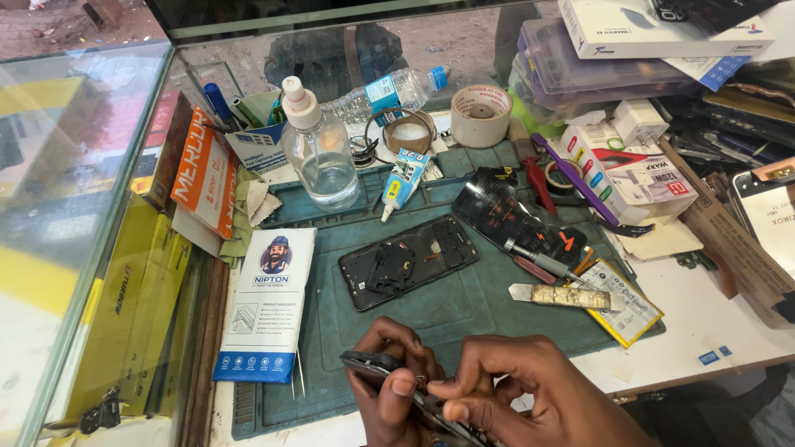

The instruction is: The person disassembles a smartphone using a screwdriver and a prying tool to remove internal components and separate the screen from the device body.

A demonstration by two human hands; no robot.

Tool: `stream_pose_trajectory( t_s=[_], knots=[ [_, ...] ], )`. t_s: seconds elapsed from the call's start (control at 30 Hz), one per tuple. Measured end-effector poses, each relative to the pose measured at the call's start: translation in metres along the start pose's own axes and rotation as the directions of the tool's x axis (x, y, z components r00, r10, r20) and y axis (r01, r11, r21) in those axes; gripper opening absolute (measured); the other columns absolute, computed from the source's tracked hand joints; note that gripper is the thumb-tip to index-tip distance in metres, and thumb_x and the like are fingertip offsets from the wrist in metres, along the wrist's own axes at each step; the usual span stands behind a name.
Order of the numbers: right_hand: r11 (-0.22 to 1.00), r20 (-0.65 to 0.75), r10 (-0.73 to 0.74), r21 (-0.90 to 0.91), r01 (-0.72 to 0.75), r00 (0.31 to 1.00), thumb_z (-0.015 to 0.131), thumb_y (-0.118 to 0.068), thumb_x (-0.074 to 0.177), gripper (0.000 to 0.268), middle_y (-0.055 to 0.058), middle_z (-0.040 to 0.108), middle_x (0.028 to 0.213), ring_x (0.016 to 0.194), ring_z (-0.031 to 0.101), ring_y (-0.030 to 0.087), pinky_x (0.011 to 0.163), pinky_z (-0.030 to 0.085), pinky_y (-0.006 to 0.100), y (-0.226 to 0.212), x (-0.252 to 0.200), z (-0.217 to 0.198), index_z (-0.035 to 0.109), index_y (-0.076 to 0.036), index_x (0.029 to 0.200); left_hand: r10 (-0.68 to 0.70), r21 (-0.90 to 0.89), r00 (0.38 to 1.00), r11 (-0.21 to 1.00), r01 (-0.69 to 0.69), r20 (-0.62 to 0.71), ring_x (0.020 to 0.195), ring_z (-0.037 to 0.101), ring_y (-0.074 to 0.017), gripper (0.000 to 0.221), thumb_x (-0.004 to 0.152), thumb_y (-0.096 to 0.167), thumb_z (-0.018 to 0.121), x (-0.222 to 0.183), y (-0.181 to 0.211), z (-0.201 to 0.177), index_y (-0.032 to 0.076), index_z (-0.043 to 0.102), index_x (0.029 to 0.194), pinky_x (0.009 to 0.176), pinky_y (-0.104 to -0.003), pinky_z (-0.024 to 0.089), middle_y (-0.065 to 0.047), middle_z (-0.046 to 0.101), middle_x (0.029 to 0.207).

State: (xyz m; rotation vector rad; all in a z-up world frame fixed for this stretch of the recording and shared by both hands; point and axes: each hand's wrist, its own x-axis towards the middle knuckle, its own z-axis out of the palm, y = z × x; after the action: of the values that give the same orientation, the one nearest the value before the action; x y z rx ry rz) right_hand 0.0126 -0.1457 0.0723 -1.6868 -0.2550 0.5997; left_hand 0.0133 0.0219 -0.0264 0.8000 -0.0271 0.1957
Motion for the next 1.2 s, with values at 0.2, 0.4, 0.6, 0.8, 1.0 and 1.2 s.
stream_pose_trajectory(
  t_s=[0.2, 0.4, 0.6, 0.8, 1.0, 1.2],
  knots=[
    [0.999, 0.008, -0.035, 0.006, 0.035, 0.999, 0.08, -0.022, 0.09, 0.023, 0.002, 0.067, 0.074, 0.07, 0.066, 0.006, 0.058, 0.054, 0.025, 0.004, 0.0, 0.002, 0.075, -0.001, 0.086, 0.039, 0.014, 0.999, 0.999, -0.039, 0.029, 0.044, 0.046, -0.0119, 0.081, 0.07, 0.052, 0.09, 0.005, 0.005, 0.003, -0.006, 0.047, 0.107, 0.043, -0.027, 0.035, -0.004, 0.048, 0.051],
    [0.985, -0.043, -0.161, -0.065, 0.158, 0.986, 0.084, -0.019, 0.09, 0.017, 0.003, 0.07, 0.079, 0.077, 0.067, 0.006, 0.059, 0.056, 0.024, 0.043, -0.004, 0.003, 0.079, -0.003, 0.095, 0.1, 0.133, 0.995, 0.986, -0.1, 0.008, 0.045, 0.042, -0.01, 0.084, 0.07, 0.057, 0.09, 0.002, 0.011, 0.007, -0.005, 0.045, 0.104, 0.044, -0.028, 0.031, -0.001, 0.045, 0.051],
    [0.867, -0.16, -0.471, -0.268, 0.421, 0.867, 0.085, -0.013, 0.089, 0.017, 0.003, 0.066, 0.079, 0.07, 0.064, 0.007, 0.063, 0.052, 0.024, 0.065, -0.024, -0.014, 0.078, -0.006, 0.103, 0.122, 0.289, 0.992, 0.951, -0.106, -0.037, 0.049, 0.033, -0.0048, 0.087, 0.066, 0.07, 0.088, -0.008, 0.014, 0.018, -0.001, 0.047, 0.097, 0.048, -0.026, 0.021, 0.005, 0.038, 0.053],
    [0.621, -0.092, -0.743, -0.467, 0.63, 0.663, 0.077, -0.015, 0.093, 0.021, 0.0, 0.074, 0.083, 0.076, 0.071, 0.008, 0.072, 0.062, 0.028, 0.053, -0.029, -0.055, 0.07, -0.002, 0.108, 0.123, 0.522, 0.992, 0.848, -0.098, -0.014, 0.051, 0.041, -0.0027, 0.082, 0.062, 0.077, 0.086, -0.019, 0.03, 0.032, 0.005, 0.052, 0.085, 0.049, -0.024, 0.027, 0.008, 0.041, 0.058],
    [0.794, 0.347, -0.269, -0.447, 0.411, 0.898, 0.081, -0.01, 0.093, 0.01, 0.001, 0.069, 0.078, 0.083, 0.075, 0.013, 0.077, 0.059, 0.031, 0.084, -0.015, -0.106, 0.076, -0.004, 0.087, 0.132, 0.766, 0.991, 0.634, -0.109, 0.032, 0.04, 0.041, -0.0021, 0.051, 0.074, 0.059, 0.075, -0.026, 0.036, 0.029, 0.01, 0.06, 0.077, 0.054, -0.022, 0.025, 0.007, 0.039, 0.046],
    [0.479, -0.103, -0.759, -0.757, 0.444, 0.643, 0.093, -0.035, 0.078, 0.023, -0.01, 0.074, 0.085, 0.096, 0.074, 0.008, 0.084, 0.057, 0.023, 0.116, -0.057, -0.077, 0.074, -0.025, 0.069, 0.3, 0.763, 0.925, 0.533, -0.365, 0.233, 0.038, 0.042, -0.0028, 0.045, 0.086, 0.053, 0.069, -0.021, 0.042, 0.021, 0.009, 0.062, 0.08, 0.046, -0.024, 0.028, 0.006, 0.038, 0.043]
  ],
)
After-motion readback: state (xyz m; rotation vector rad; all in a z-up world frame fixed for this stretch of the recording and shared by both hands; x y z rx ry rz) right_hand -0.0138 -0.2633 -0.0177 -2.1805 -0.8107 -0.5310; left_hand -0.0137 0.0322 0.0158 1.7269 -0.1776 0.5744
